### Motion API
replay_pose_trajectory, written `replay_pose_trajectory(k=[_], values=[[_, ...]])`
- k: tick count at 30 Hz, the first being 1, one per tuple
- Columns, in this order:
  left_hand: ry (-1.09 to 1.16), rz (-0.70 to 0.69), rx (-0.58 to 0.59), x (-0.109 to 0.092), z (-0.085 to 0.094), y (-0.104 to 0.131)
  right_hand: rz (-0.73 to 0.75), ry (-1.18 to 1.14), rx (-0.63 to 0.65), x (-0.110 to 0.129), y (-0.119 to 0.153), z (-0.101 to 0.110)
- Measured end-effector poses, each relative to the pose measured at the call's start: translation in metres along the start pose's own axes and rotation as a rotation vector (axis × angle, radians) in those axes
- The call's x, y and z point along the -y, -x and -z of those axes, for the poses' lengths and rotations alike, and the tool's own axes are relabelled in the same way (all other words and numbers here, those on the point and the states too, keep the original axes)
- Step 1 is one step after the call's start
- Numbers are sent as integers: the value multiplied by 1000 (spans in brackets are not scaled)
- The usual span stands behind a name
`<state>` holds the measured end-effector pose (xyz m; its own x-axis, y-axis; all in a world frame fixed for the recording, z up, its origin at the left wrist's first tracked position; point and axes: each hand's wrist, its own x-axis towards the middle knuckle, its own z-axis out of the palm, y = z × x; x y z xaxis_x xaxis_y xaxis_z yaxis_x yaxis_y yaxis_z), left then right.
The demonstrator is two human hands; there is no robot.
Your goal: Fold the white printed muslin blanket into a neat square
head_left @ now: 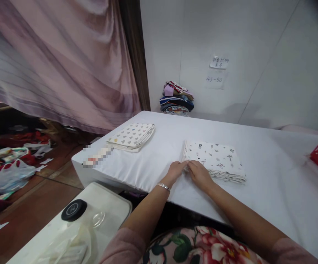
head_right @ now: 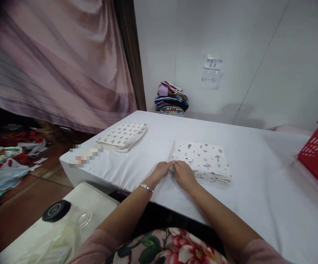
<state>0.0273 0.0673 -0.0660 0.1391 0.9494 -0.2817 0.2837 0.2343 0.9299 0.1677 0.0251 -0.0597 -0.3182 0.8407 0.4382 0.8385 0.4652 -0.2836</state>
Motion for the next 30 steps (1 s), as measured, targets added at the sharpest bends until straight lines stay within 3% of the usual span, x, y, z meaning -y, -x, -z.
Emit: replay_pose_trajectory(k=[11, 17, 22, 25, 28, 30], values=[[-196, -89, -13, 0, 5, -4, 24, -165, -12, -3, 10, 3], [-475, -156, -20, -7, 12, -9, 25, -8, -12, -35, 42, 30], [-546, -167, -6, -13, 14, -9, -213, 76, -97, -85, 102, 79], [-543, -165, 2, -14, 15, -8, -441, 17, -217, -111, 133, 105], [-531, -145, 8, -14, 15, -8, -776, -175, -349, -123, 146, 119], [-522, -138, 15, -14, 16, -9, -954, -381, -353, -124, 145, 123]])
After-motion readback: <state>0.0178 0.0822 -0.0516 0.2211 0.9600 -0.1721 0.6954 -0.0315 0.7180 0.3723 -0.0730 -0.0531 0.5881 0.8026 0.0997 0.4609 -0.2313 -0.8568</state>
